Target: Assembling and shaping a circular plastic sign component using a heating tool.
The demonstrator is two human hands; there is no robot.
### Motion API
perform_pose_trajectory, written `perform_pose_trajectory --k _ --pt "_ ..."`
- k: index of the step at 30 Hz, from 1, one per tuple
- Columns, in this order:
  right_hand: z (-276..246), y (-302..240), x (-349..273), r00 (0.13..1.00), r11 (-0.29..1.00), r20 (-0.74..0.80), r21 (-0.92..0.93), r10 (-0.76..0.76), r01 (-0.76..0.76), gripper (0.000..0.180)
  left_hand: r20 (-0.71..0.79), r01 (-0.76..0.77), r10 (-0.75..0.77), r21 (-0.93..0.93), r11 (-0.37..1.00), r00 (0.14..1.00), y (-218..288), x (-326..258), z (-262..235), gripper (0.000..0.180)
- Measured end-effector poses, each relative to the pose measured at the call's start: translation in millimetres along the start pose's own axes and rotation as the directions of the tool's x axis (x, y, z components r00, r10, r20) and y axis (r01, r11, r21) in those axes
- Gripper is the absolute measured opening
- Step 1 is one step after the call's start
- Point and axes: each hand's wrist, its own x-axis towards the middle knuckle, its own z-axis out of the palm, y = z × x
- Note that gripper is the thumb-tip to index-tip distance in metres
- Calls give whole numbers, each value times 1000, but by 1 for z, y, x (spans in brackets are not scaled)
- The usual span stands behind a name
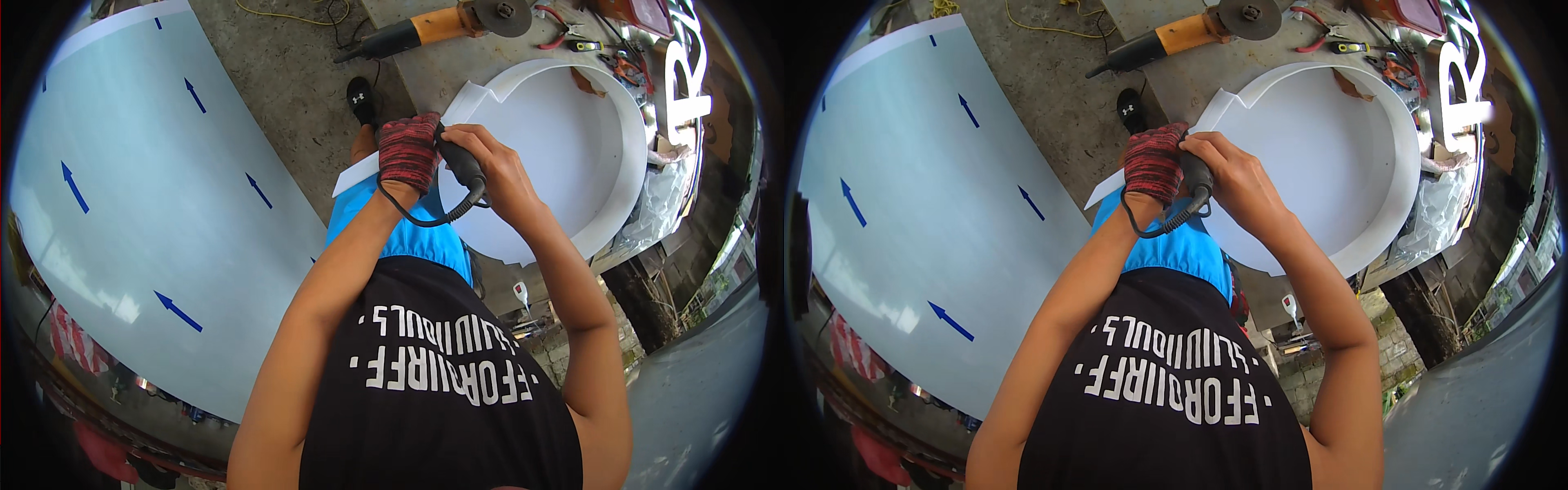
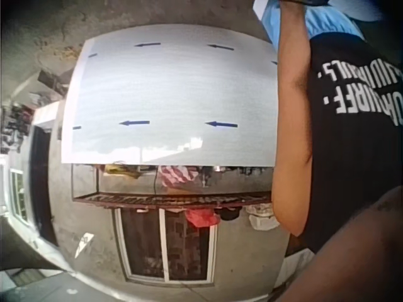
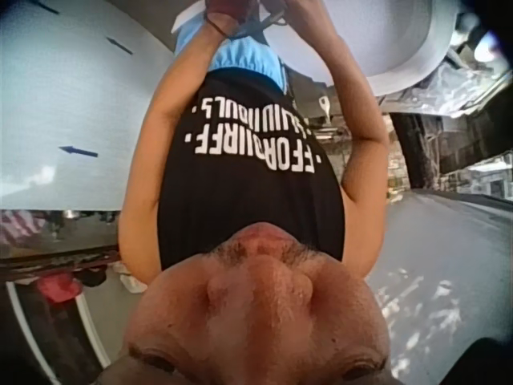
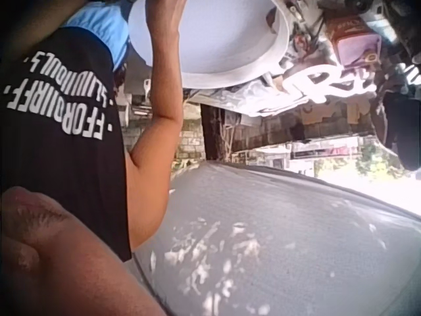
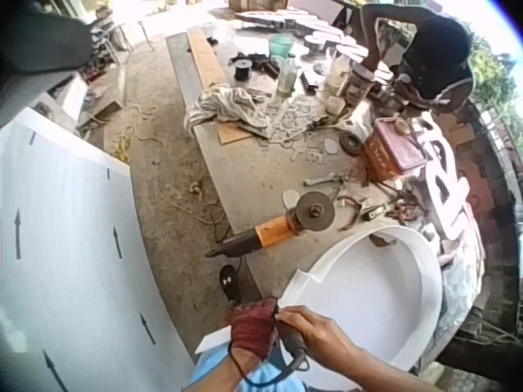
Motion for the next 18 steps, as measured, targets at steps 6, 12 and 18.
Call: perform_pose_trajectory --k 6,12,18 --pt "0 18 -33 949 988 -277 13 151 -154 62 -50 -31 35 82 996 998 1 0 3 47" --pt "26 92 -125 733 889 -516 150 443 -432 36 200 215 -200 -55 975 959 10 11 0 49" --pt "43 132 -190 562 588 -467 -107 683 -802 44 76 78 -76 -23 997 994 -19 5 17 55"
